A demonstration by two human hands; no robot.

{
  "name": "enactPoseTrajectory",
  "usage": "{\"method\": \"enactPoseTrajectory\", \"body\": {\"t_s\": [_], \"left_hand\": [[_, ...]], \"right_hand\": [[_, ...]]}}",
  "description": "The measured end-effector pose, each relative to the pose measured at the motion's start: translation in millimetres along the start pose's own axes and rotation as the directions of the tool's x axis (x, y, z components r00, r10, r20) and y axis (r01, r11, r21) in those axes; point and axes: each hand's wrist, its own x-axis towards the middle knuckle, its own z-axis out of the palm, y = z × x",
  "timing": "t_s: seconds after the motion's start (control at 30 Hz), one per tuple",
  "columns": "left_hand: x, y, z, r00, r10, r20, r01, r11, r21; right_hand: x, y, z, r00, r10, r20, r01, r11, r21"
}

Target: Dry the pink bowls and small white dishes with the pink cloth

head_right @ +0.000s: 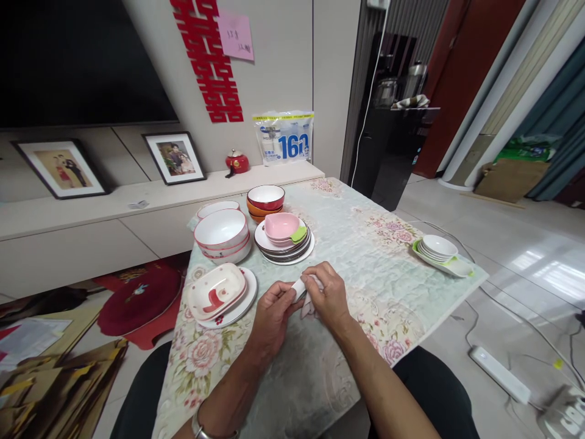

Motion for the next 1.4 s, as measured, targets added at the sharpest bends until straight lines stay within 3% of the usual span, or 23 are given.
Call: {"method": "enactPoseTrajectory", "body": {"t_s": [0.13, 0.33, 0.53, 0.73, 0.93, 1.1, 1.3, 1.4], "left_hand": [[-1, 1, 2, 1.0, 0.0, -0.031, -0.002, 0.999, -0.046], [-2, 5, 4, 0.996, -0.019, -0.089, 0.012, 0.997, -0.08], [1, 5, 3, 0.996, -0.02, -0.088, 0.008, 0.991, -0.134], [2, 5, 3, 0.994, -0.016, -0.104, -0.001, 0.988, -0.155], [2, 8, 2, 0.989, -0.029, -0.145, 0.008, 0.989, -0.147], [2, 9, 1, 0.988, -0.048, -0.144, 0.034, 0.995, -0.095], [2, 8, 2, 0.991, -0.019, -0.134, 0.0, 0.99, -0.143], [2, 6, 2, 0.993, -0.026, -0.113, 0.008, 0.987, -0.159]], "right_hand": [[-3, -5, 4, 0.991, -0.09, 0.094, 0.088, 0.996, 0.025], [-1, 3, 4, 0.999, 0.027, 0.022, -0.027, 1.0, -0.008], [-4, -8, 5, 0.985, -0.106, 0.135, 0.101, 0.994, 0.044], [-4, 0, 3, 0.997, -0.019, 0.078, 0.022, 0.999, -0.044], [-6, -7, 5, 0.976, -0.094, 0.194, 0.097, 0.995, -0.003], [-5, -4, 4, 0.996, -0.028, 0.086, 0.032, 0.999, -0.043], [-6, -9, 7, 0.981, -0.107, 0.164, 0.107, 0.994, 0.013], [-5, -3, 6, 0.995, -0.025, 0.094, 0.027, 0.999, -0.027]]}}
